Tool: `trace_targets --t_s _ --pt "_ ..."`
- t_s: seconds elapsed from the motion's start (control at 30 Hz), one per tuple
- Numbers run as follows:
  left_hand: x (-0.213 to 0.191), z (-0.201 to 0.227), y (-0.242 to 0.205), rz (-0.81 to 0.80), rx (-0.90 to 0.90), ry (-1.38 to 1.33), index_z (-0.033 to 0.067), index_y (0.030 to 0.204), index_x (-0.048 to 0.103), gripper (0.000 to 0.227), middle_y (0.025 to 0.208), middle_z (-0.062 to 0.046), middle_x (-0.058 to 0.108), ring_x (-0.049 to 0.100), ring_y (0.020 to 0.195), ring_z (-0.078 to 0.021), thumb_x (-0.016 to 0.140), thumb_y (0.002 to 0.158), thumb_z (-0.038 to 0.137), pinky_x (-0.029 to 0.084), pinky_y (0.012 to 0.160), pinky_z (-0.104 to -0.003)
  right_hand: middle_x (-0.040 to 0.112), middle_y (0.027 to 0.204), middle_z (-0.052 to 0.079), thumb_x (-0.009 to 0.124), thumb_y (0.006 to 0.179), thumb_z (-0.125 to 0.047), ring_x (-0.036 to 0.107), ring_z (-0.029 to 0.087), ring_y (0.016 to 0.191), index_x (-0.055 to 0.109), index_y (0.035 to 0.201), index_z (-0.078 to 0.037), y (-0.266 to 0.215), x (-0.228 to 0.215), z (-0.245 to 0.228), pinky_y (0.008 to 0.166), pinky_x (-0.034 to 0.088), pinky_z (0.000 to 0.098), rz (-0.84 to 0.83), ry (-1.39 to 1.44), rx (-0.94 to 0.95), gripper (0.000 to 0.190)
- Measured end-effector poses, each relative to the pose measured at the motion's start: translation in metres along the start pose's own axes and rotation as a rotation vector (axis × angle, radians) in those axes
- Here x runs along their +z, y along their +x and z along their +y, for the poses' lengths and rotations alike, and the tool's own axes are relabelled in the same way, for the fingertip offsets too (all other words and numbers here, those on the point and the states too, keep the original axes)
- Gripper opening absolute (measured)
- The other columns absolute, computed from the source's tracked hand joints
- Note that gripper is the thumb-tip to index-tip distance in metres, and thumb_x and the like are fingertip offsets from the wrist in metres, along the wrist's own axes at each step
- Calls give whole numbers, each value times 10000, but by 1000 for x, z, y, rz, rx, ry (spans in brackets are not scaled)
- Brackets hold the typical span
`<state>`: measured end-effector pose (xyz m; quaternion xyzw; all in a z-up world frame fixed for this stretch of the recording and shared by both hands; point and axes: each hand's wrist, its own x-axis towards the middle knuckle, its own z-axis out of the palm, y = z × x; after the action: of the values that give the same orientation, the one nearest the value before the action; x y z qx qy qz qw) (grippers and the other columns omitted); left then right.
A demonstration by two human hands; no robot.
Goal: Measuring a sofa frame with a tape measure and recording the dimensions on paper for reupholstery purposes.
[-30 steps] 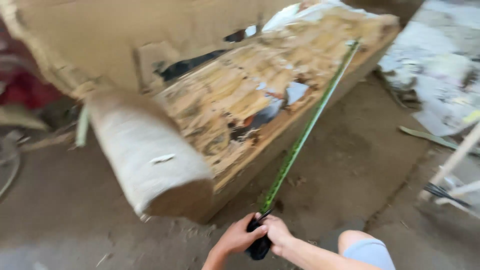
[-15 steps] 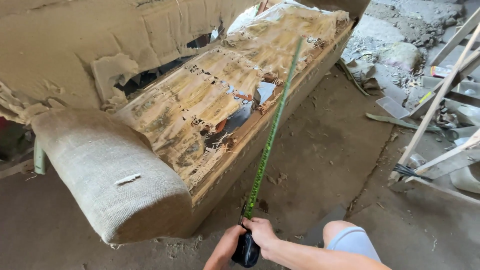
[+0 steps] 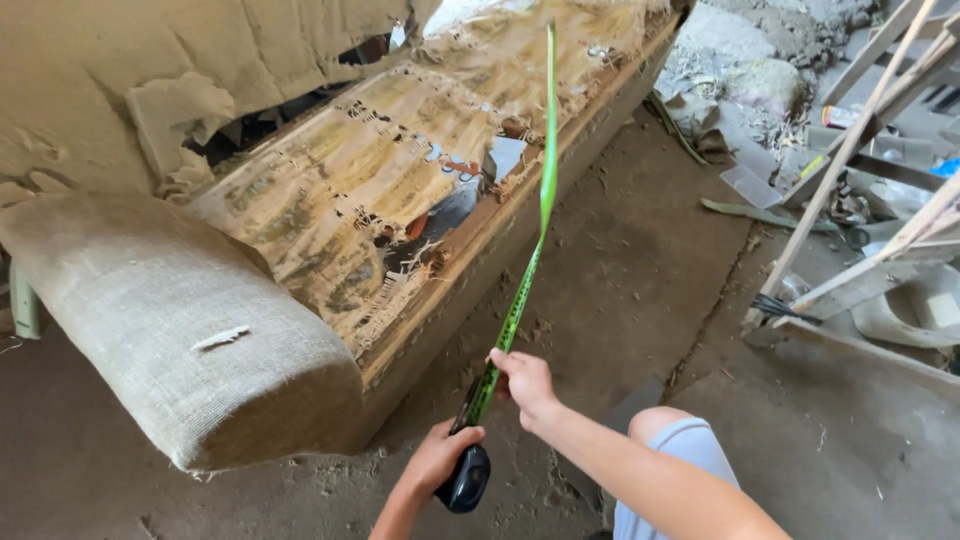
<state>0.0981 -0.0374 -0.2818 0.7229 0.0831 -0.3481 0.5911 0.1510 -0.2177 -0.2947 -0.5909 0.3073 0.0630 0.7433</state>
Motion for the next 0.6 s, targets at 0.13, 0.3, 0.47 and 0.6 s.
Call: trace_targets --t_s 0.13,0.3,0.47,0.6 --pt "-11 25 -26 -74 -166 129 169 886 570 170 770 -2 522 486 696 -148 638 909 323 344 717 -320 611 693 28 715 1030 -224 562 156 616 769 874 -92 6 -6 -20 512 481 313 36 13 52 211" --pt "-27 21 -35 -40 -198 230 163 1013 791 294 909 -17 697 621 859 -147 650 844 357 416 841 -284 670 721 36 706 1034 -286 601 179 541 774 933 -145 51 -20 -32 431 454 311 122 75 91 186" --pt "-49 0 -33 22 -224 226 136 939 816 277 917 -13 723 655 885 -153 689 841 362 431 845 -271 710 784 47 667 1049 -345 641 189 680 763 906 -189 111 -32 -35 562 542 342 135 144 201 233" --pt "-61 7 -52 -11 -242 152 106 791 670 248 765 -64 580 561 732 -207 732 883 328 376 743 -353 727 741 50 687 1047 -334 649 198 590 745 854 -168 144 -32 -58 459 539 360 205 162 192 261"
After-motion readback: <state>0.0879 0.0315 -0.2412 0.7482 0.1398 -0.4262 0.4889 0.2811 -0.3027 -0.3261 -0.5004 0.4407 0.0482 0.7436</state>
